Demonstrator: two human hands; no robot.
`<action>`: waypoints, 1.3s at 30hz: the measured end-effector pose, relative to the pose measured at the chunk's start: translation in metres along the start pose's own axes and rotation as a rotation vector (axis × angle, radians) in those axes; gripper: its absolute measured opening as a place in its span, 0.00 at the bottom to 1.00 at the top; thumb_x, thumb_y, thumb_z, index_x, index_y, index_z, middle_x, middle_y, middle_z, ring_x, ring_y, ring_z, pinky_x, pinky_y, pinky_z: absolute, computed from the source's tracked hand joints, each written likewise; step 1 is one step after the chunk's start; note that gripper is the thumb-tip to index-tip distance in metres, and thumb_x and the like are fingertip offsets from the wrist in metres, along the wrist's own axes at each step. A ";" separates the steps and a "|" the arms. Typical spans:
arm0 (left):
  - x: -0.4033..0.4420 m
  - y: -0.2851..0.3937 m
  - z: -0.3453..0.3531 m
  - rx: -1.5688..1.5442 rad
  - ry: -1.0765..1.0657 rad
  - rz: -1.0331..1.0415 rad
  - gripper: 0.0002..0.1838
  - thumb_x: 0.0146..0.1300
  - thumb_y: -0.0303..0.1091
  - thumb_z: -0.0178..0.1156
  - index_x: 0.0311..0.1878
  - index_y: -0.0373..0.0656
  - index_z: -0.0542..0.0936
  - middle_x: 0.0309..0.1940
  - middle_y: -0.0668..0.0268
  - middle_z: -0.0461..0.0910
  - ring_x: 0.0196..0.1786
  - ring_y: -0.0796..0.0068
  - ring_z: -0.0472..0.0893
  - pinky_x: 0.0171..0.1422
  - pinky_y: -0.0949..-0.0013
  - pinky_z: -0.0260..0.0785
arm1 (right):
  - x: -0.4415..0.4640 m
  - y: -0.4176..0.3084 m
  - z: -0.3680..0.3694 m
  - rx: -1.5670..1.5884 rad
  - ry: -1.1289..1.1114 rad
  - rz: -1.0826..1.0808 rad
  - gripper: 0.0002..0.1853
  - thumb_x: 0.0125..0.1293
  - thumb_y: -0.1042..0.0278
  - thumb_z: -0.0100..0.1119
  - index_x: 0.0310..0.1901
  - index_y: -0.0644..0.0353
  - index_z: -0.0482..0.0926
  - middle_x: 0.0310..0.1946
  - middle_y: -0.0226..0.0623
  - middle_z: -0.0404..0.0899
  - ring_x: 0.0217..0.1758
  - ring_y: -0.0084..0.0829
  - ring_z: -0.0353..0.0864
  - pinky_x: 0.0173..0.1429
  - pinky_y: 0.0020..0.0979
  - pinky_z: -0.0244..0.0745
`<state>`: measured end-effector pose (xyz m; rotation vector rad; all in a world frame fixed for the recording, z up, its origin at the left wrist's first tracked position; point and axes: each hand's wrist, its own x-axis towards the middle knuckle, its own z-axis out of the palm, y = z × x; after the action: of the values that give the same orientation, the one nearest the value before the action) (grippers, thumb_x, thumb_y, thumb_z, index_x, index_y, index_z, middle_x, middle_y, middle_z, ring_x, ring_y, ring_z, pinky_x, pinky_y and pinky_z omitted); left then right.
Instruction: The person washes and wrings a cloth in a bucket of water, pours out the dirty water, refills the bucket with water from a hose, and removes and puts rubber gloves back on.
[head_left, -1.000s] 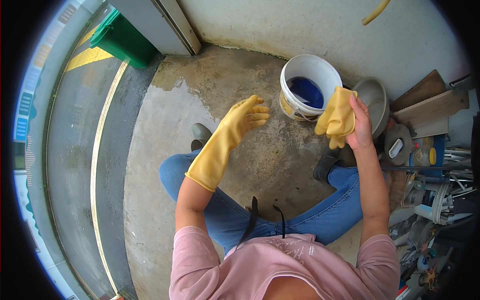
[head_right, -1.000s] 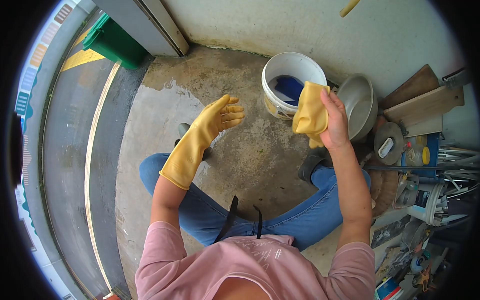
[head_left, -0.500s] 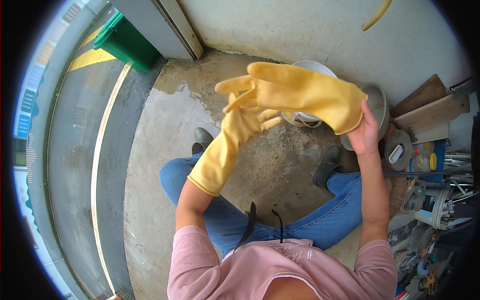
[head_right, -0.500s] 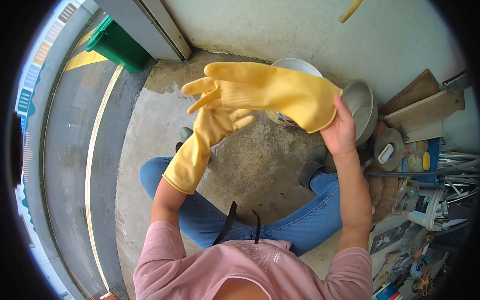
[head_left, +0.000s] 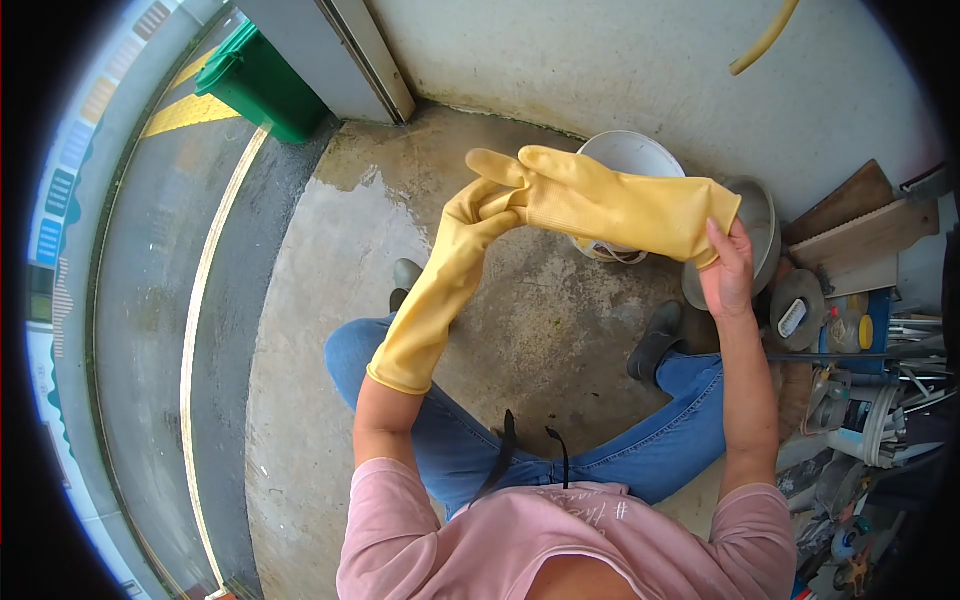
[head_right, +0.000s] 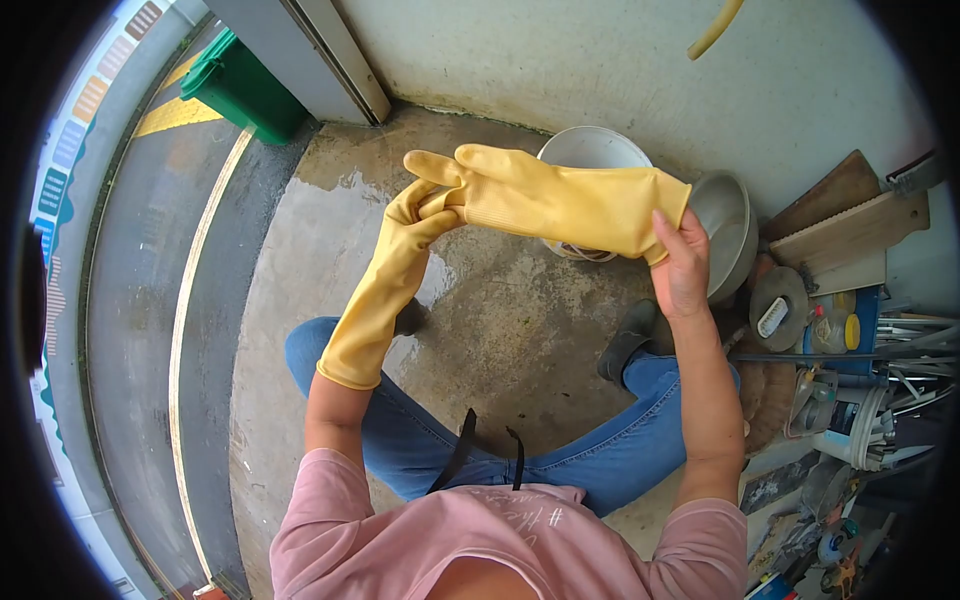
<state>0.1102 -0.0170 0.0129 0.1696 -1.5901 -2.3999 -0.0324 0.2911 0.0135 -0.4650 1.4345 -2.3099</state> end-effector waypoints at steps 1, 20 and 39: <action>0.000 0.000 0.001 0.054 0.023 0.003 0.22 0.63 0.17 0.58 0.62 0.35 0.75 0.51 0.61 0.84 0.53 0.72 0.83 0.65 0.64 0.73 | 0.001 -0.001 -0.002 0.003 0.053 -0.043 0.18 0.75 0.71 0.52 0.64 0.62 0.74 0.60 0.34 0.79 0.64 0.28 0.77 0.70 0.33 0.69; -0.015 -0.028 0.019 -0.097 -0.576 -0.514 0.59 0.58 0.83 0.46 0.77 0.39 0.60 0.68 0.53 0.72 0.68 0.59 0.73 0.71 0.56 0.65 | 0.002 -0.008 0.002 0.161 0.030 0.115 0.19 0.78 0.62 0.50 0.65 0.58 0.73 0.60 0.35 0.79 0.64 0.31 0.78 0.67 0.36 0.73; -0.014 -0.030 0.022 -0.201 -0.136 -0.398 0.25 0.65 0.35 0.66 0.62 0.32 0.75 0.52 0.59 0.83 0.55 0.70 0.83 0.64 0.68 0.73 | 0.009 0.001 -0.013 0.196 0.291 0.228 0.19 0.78 0.62 0.48 0.64 0.61 0.72 0.60 0.38 0.78 0.63 0.34 0.78 0.67 0.37 0.73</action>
<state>0.1142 0.0177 -0.0061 0.3155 -1.4687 -2.9150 -0.0464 0.2968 0.0079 0.0914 1.2872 -2.3662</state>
